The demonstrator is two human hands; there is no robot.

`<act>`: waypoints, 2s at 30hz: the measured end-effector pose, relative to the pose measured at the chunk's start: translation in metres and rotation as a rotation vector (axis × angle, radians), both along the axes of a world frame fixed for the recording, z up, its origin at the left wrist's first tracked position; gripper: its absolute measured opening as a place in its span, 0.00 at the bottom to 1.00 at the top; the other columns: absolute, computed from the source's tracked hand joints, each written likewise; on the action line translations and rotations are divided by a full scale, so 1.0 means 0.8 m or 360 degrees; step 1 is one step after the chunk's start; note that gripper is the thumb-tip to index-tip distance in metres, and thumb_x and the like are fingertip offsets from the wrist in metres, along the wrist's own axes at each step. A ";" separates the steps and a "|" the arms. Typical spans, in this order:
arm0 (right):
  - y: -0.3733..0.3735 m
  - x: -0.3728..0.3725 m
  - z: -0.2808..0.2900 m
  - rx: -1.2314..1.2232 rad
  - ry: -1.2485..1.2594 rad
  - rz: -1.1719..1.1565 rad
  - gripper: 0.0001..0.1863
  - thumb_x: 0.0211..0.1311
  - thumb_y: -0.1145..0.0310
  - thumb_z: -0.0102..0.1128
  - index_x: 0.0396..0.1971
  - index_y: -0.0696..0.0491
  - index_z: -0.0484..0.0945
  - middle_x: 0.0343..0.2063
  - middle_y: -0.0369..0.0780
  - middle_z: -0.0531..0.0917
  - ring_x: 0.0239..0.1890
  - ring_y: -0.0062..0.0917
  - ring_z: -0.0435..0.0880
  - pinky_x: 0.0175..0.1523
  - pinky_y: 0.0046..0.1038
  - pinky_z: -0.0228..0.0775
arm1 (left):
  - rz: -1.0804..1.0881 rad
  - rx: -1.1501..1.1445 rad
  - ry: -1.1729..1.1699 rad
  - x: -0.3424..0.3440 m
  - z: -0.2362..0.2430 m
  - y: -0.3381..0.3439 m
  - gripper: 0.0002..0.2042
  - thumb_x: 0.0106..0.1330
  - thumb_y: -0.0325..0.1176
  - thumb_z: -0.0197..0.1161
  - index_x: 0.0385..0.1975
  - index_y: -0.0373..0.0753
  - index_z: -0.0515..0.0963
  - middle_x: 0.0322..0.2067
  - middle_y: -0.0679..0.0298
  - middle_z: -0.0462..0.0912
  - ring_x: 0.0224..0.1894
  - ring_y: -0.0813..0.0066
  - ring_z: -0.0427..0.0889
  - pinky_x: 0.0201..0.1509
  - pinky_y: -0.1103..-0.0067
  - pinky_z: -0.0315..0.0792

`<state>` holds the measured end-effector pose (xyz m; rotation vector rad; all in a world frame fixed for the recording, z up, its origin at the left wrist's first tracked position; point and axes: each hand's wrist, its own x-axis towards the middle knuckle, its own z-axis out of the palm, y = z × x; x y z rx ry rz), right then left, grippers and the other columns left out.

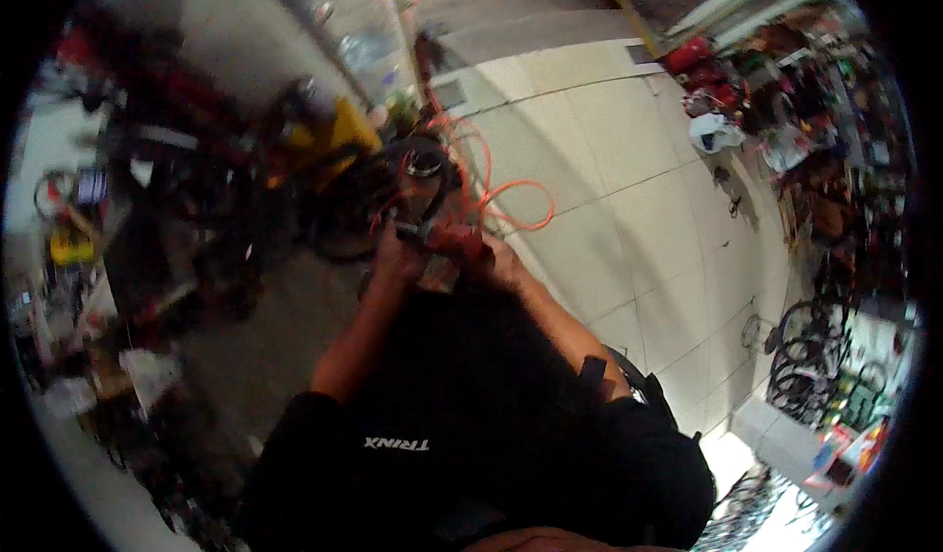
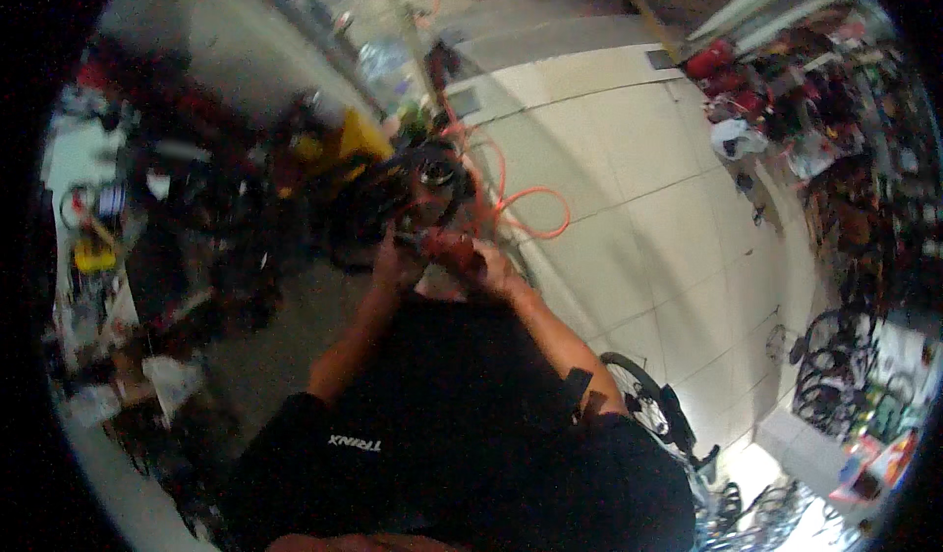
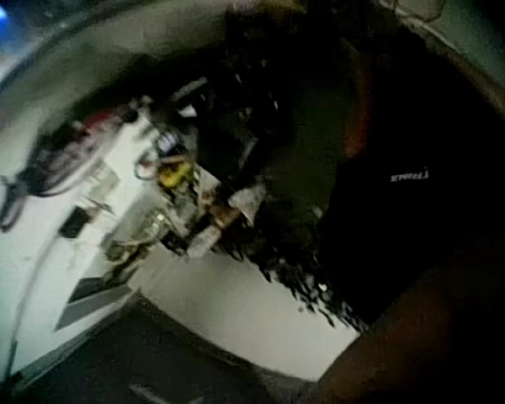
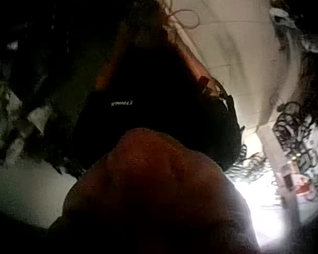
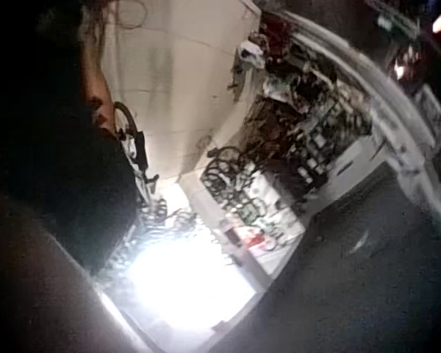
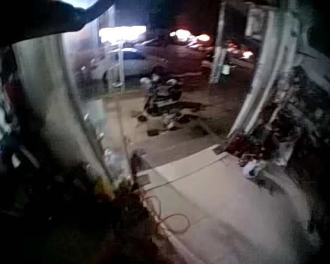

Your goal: The person works on a blue electric scooter parked on a sidewalk at night. They use a cordless impact wrench to remove the front wheel, then use a tire lever to pry the tire off the rim. The person manipulates the tire and rim by hand, appearing to remove the inner tube.

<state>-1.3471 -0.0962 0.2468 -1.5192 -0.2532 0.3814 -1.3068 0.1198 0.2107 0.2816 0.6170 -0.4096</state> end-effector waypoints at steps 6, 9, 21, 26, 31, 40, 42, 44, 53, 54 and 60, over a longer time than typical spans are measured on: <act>-0.095 0.038 0.109 -0.1012 0.0400 -0.0214 0.23 0.64 0.66 0.70 0.58 0.49 0.79 0.50 0.41 0.87 0.51 0.34 0.87 0.55 0.32 0.78 | -0.0583 -0.0218 0.0113 0.074 -0.091 -0.050 0.29 0.82 0.56 0.35 0.58 0.37 0.73 0.49 0.53 0.82 0.51 0.53 0.82 0.61 0.55 0.76; -0.153 0.064 0.037 -0.1135 -0.0545 -0.0463 0.24 0.63 0.60 0.70 0.57 0.50 0.79 0.50 0.43 0.87 0.51 0.40 0.86 0.55 0.33 0.78 | -0.0519 0.0222 0.0302 0.137 0.043 -0.170 0.30 0.82 0.59 0.34 0.53 0.38 0.74 0.43 0.55 0.83 0.46 0.54 0.82 0.55 0.55 0.78; -0.345 0.339 -0.066 -0.1189 -0.0095 -0.0164 0.31 0.54 0.58 0.75 0.56 0.52 0.76 0.54 0.43 0.82 0.52 0.37 0.83 0.57 0.37 0.77 | -0.0697 0.0192 -0.0041 0.457 0.013 -0.410 0.21 0.78 0.59 0.52 0.43 0.44 0.68 0.29 0.64 0.76 0.29 0.64 0.78 0.34 0.65 0.78; -0.404 0.489 0.034 -0.1074 -0.0250 -0.0467 0.21 0.54 0.65 0.74 0.48 0.52 0.78 0.41 0.42 0.84 0.43 0.38 0.85 0.48 0.36 0.79 | -0.0904 0.0214 -0.0033 0.617 0.111 -0.507 0.21 0.80 0.58 0.48 0.45 0.44 0.67 0.29 0.66 0.73 0.30 0.66 0.78 0.36 0.65 0.78; -0.472 0.641 0.051 -0.0592 0.0016 -0.0611 0.17 0.55 0.66 0.73 0.43 0.52 0.80 0.38 0.42 0.84 0.41 0.40 0.85 0.43 0.37 0.80 | -0.0761 0.0170 -0.0211 0.759 0.130 -0.563 0.21 0.80 0.57 0.49 0.44 0.43 0.67 0.30 0.64 0.73 0.30 0.64 0.78 0.37 0.64 0.78; -0.543 0.942 0.027 -0.1129 -0.0801 -0.0227 0.36 0.51 0.65 0.73 0.61 0.58 0.71 0.58 0.48 0.77 0.52 0.49 0.84 0.56 0.59 0.73 | -0.0065 0.0354 0.0061 1.022 0.094 -0.604 0.19 0.81 0.54 0.47 0.42 0.42 0.69 0.28 0.64 0.74 0.31 0.63 0.76 0.40 0.61 0.77; -0.542 1.015 0.052 -0.1130 -0.0859 -0.0071 0.35 0.51 0.64 0.73 0.60 0.59 0.72 0.61 0.47 0.77 0.51 0.45 0.86 0.57 0.59 0.74 | 0.0097 0.0402 0.0110 1.059 0.081 -0.580 0.20 0.82 0.54 0.44 0.42 0.41 0.69 0.28 0.64 0.74 0.31 0.63 0.76 0.39 0.61 0.77; -0.543 1.073 0.056 -0.1063 -0.1031 -0.0068 0.32 0.54 0.63 0.72 0.58 0.60 0.74 0.60 0.48 0.79 0.46 0.43 0.89 0.50 0.47 0.82 | 0.0232 0.0565 0.0192 1.090 0.095 -0.571 0.21 0.83 0.53 0.42 0.42 0.39 0.68 0.29 0.62 0.73 0.33 0.62 0.77 0.41 0.63 0.79; -0.539 1.280 0.062 -0.0883 -0.0750 0.0057 0.33 0.60 0.60 0.73 0.63 0.55 0.72 0.57 0.48 0.81 0.47 0.49 0.87 0.49 0.40 0.83 | 0.0504 0.0427 0.0145 1.285 0.144 -0.588 0.22 0.82 0.54 0.43 0.41 0.39 0.68 0.29 0.62 0.74 0.34 0.62 0.76 0.42 0.61 0.79; -0.537 1.310 0.060 -0.0846 -0.0860 0.0061 0.33 0.59 0.60 0.73 0.63 0.56 0.72 0.58 0.49 0.80 0.47 0.49 0.87 0.49 0.40 0.83 | 0.0473 0.0419 0.0176 1.307 0.131 -0.581 0.22 0.83 0.54 0.41 0.42 0.39 0.67 0.29 0.62 0.73 0.33 0.61 0.75 0.43 0.60 0.78; -0.522 1.426 0.056 -0.1060 -0.0874 0.0139 0.29 0.58 0.68 0.71 0.58 0.58 0.72 0.55 0.52 0.79 0.43 0.46 0.88 0.50 0.40 0.83 | 0.0442 0.0366 0.0176 1.423 0.087 -0.555 0.21 0.82 0.54 0.43 0.42 0.40 0.69 0.30 0.62 0.75 0.34 0.61 0.77 0.43 0.58 0.79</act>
